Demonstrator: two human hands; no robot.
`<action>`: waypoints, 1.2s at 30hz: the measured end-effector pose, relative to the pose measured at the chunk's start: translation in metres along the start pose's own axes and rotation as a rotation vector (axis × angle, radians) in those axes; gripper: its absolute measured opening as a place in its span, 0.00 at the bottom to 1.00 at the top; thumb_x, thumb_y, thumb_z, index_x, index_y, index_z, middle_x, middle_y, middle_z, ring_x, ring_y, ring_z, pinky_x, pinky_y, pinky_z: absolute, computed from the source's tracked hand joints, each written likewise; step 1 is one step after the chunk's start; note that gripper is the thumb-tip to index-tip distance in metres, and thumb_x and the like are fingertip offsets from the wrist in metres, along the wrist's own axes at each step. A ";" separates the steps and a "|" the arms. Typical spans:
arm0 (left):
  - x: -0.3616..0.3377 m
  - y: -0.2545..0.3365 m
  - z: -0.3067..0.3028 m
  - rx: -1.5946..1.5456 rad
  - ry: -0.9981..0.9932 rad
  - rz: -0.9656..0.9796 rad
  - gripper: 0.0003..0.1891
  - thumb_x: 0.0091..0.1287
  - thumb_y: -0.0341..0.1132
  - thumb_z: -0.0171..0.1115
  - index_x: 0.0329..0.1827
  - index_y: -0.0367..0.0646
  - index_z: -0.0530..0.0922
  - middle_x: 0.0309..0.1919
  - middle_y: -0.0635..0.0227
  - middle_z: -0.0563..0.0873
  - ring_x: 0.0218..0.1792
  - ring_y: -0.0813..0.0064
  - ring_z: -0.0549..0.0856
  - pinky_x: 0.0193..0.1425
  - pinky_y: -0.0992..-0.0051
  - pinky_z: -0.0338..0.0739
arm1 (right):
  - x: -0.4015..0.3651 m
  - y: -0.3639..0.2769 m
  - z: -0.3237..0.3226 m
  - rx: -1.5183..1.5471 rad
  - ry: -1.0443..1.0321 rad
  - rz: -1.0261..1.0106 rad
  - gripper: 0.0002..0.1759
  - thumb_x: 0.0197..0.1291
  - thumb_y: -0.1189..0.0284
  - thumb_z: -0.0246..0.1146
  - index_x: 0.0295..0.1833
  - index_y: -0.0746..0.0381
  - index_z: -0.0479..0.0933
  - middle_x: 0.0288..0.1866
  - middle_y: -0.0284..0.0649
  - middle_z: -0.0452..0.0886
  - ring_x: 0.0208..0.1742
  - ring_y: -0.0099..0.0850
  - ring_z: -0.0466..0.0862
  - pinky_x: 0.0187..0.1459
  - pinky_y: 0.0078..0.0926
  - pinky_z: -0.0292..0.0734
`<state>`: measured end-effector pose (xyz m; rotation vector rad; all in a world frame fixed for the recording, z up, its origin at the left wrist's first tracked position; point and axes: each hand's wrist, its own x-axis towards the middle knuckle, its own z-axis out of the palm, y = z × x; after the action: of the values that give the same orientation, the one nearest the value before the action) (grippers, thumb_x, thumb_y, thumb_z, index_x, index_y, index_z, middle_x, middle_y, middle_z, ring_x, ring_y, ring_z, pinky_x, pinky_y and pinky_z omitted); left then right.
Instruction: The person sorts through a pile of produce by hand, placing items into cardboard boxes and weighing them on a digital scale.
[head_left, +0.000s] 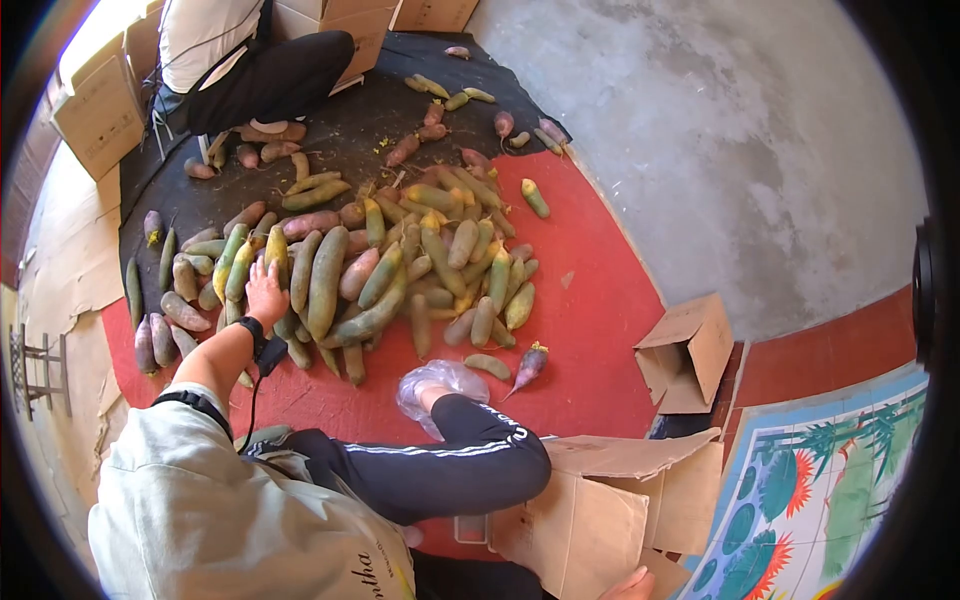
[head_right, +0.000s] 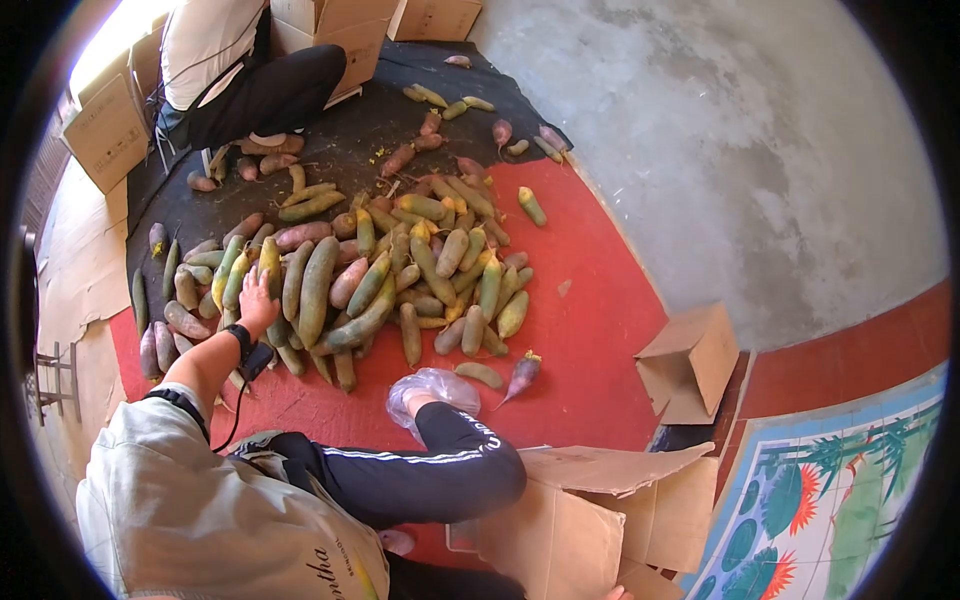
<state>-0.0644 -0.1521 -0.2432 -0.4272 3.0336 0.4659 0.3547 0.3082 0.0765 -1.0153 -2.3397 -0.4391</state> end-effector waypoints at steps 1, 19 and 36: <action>0.006 0.001 -0.005 0.009 -0.006 -0.002 0.38 0.49 0.35 0.64 0.67 0.46 0.58 0.69 0.56 0.53 0.69 0.56 0.54 0.65 0.57 0.59 | -0.001 -0.006 -0.002 0.040 0.008 0.004 0.23 0.66 0.62 0.50 0.22 0.67 0.65 0.21 0.54 0.70 0.25 0.54 0.70 0.28 0.47 0.65; 0.089 0.026 -0.029 0.186 -0.281 0.078 0.32 0.51 0.31 0.60 0.63 0.43 0.65 0.64 0.58 0.60 0.61 0.57 0.67 0.60 0.65 0.69 | -0.025 -0.025 -0.029 -0.268 0.131 -0.055 0.16 0.64 0.63 0.52 0.47 0.65 0.74 0.41 0.49 0.78 0.43 0.50 0.75 0.46 0.44 0.70; 0.059 0.029 -0.048 0.462 -0.434 0.425 0.31 0.40 0.51 0.73 0.46 0.41 0.79 0.44 0.56 0.81 0.46 0.61 0.81 0.49 0.68 0.76 | -0.037 -0.039 -0.026 -0.147 0.190 -0.094 0.17 0.65 0.62 0.51 0.45 0.67 0.72 0.42 0.51 0.76 0.42 0.50 0.75 0.44 0.46 0.70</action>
<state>-0.1290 -0.1552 -0.1939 0.3082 2.6625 -0.1311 0.3558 0.2486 0.0715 -0.8894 -2.2156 -0.7218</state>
